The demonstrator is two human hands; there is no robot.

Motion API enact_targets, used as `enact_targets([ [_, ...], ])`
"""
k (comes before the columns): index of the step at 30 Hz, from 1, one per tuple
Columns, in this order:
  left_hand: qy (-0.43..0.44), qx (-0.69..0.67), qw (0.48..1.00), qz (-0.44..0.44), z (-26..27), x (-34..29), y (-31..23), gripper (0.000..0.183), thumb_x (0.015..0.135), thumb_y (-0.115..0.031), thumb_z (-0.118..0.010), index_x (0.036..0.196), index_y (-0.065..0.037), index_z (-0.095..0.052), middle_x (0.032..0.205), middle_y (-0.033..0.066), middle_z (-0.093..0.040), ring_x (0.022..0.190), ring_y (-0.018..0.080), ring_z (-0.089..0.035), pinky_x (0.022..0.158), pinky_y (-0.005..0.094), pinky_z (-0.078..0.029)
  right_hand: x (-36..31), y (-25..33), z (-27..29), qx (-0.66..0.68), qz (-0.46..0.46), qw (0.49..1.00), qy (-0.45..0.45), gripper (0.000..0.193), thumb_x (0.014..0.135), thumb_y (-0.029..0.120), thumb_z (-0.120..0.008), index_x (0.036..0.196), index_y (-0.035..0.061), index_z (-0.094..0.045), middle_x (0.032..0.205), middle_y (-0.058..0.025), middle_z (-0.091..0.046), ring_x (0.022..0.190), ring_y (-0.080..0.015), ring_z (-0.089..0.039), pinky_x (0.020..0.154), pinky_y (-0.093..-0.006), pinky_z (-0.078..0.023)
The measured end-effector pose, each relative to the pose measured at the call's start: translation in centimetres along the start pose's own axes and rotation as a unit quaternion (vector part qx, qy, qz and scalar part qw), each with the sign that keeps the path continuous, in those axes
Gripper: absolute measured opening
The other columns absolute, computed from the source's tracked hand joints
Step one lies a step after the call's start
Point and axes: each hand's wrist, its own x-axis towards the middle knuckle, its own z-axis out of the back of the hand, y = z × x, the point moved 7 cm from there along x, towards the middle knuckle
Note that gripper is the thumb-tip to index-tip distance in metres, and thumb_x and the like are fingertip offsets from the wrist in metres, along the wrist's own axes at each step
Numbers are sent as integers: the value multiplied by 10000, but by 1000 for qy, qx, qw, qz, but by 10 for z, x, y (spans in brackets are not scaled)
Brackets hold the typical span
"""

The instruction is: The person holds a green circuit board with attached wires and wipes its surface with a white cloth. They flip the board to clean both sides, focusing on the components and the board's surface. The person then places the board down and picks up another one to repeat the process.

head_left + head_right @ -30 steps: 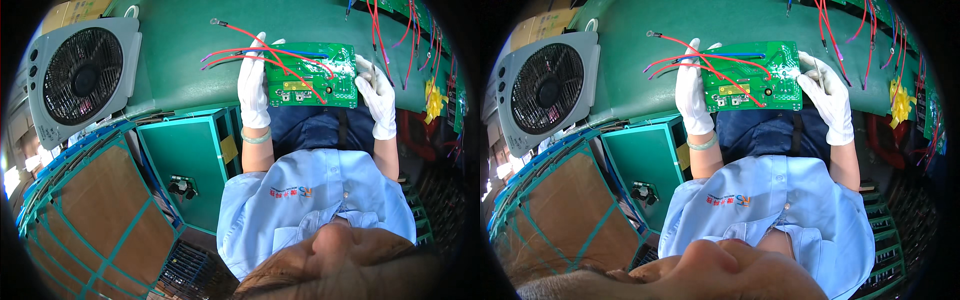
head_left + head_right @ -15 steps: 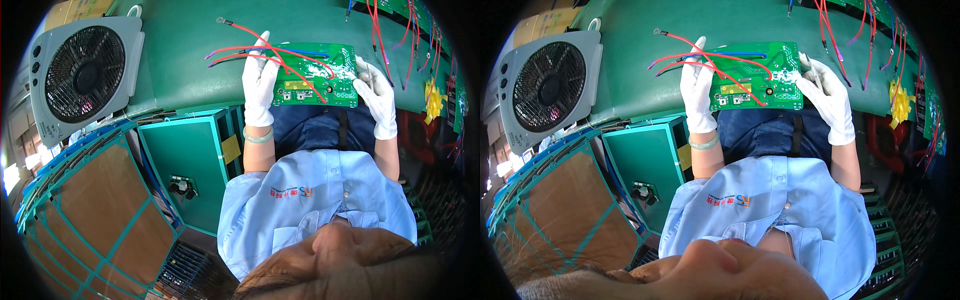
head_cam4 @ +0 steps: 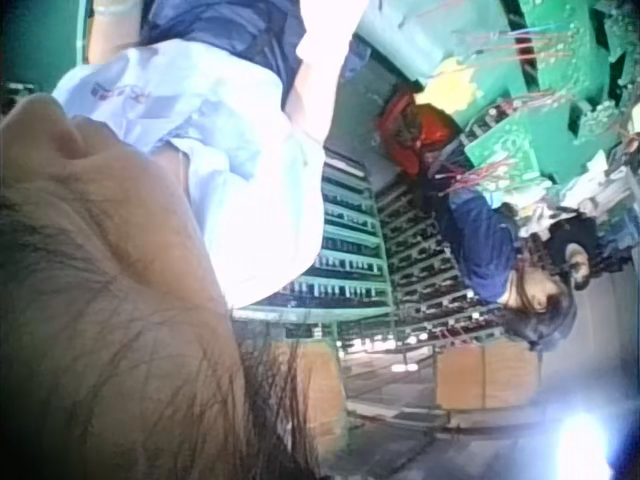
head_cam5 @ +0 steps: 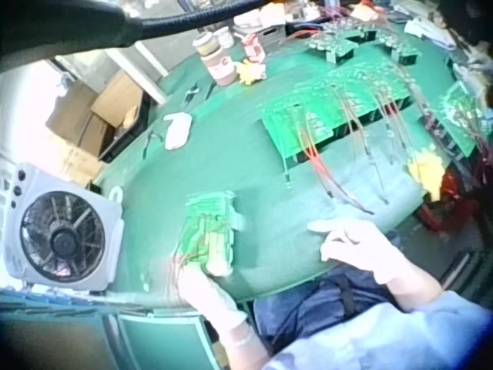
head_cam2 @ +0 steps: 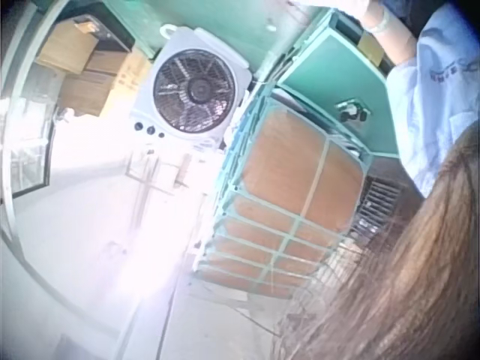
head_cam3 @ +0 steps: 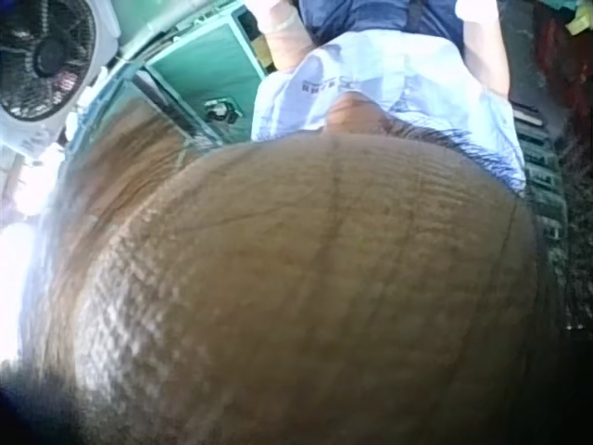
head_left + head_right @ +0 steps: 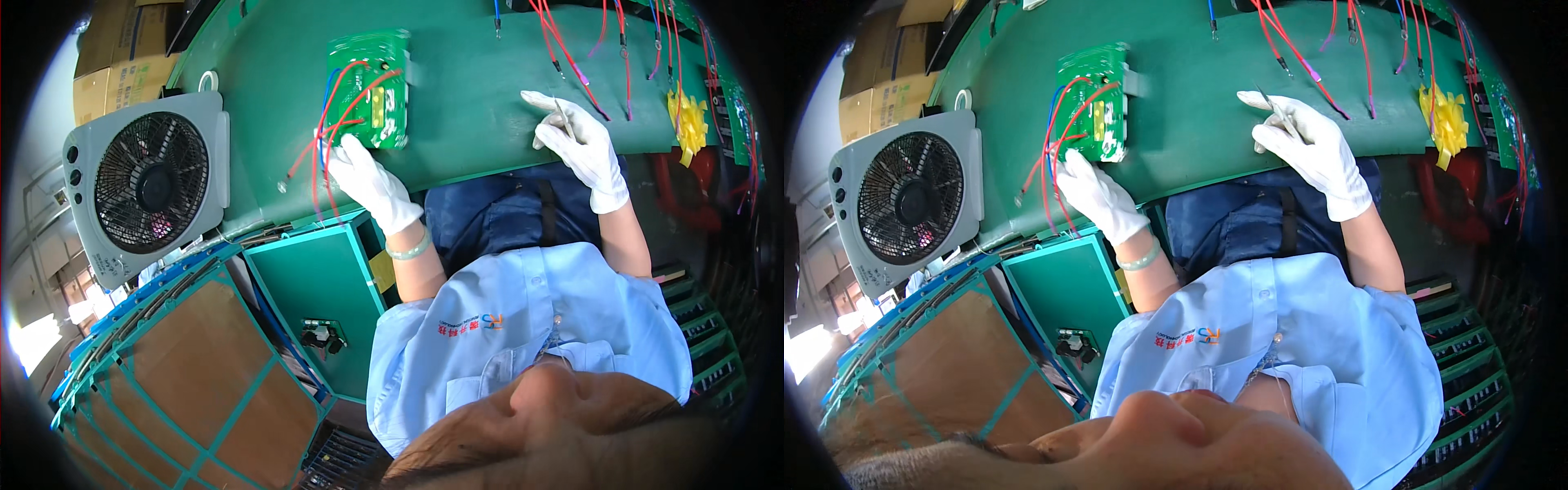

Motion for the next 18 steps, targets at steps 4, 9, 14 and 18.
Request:
enact_targets([
  [4,120,9,993,22,-25,-61,-13,538,953,-104,-549,1425,61,-350,1409,219,-449,1299,279,-447,1084,364,-334,-1,4,1,2,-18,1000,9,392,937,104,-624,1326,58,-599,798,16,-605,695,-36,-457,661,-194,-380],
  [9,360,257,870,-217,-49,-133,-18,746,767,-52,-708,1435,9,-381,1456,285,-378,1390,437,-319,1143,509,-241,-1,3,2,8,-45,999,0,356,967,138,-579,1312,55,-604,776,0,-620,511,6,-335,474,-166,-257],
  [14,395,389,787,-270,-1,-138,-4,501,665,8,-717,1153,-2,-603,1203,186,-572,1147,417,-522,1011,496,-397,-5,3,22,38,9,999,-6,373,1007,189,-510,1317,-7,-574,769,-10,-622,451,8,-322,424,-168,-230],
  [18,295,412,830,-233,72,-111,16,265,827,-21,-635,1088,17,-657,985,172,-700,835,339,-699,726,343,-567,-5,21,21,1,45,999,-7,381,1013,199,-502,1324,-11,-567,775,-10,-624,464,13,-324,446,-167,-238],
])
